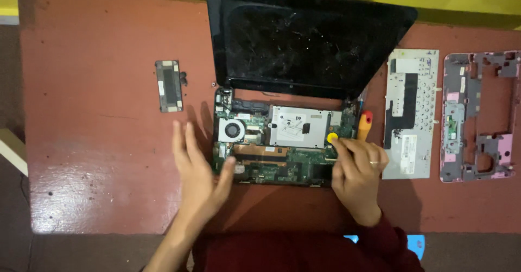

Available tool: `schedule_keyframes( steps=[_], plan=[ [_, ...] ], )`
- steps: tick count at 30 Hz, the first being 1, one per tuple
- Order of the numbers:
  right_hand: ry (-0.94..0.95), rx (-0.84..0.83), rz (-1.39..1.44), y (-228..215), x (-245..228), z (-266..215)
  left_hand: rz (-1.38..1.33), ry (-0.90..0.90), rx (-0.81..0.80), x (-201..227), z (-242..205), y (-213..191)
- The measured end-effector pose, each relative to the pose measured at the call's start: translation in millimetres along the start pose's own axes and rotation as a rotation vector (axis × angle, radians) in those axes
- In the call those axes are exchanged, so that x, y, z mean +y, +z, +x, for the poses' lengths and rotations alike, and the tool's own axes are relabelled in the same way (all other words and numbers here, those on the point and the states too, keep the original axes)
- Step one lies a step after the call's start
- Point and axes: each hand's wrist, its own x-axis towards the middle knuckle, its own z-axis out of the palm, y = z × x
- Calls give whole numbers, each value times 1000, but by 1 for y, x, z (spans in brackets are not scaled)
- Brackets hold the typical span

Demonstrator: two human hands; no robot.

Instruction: The person uses a yellow screwdriver to tighten screws on the internal components of a disassembled laptop. They then place a pink plastic casing over the base, align it, and continue securing it with the screwdriver.

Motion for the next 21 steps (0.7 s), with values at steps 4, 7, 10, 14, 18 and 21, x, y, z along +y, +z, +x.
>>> schedule_keyframes(
  steps=[4, 7, 10, 14, 18, 21],
  plan=[
    [5, -5, -26, 3, -7, 5, -19, 146, -13, 8, 24, -4],
    [26, 8, -6, 1, -9, 11, 20, 453, -134, 28, 33, 16],
    [82, -37, 72, -6, -14, 18, 209, 693, -399, 44, 34, 29],
    [73, 111, 171, -9, -10, 14, 475, 826, -318, 40, 35, 46],
    [172, 290, 189, -14, -1, 20, 460, 782, -376, 37, 38, 52],
    [306, 300, 194, -27, 5, 20, 455, 784, -397, 37, 39, 51]
  ],
)
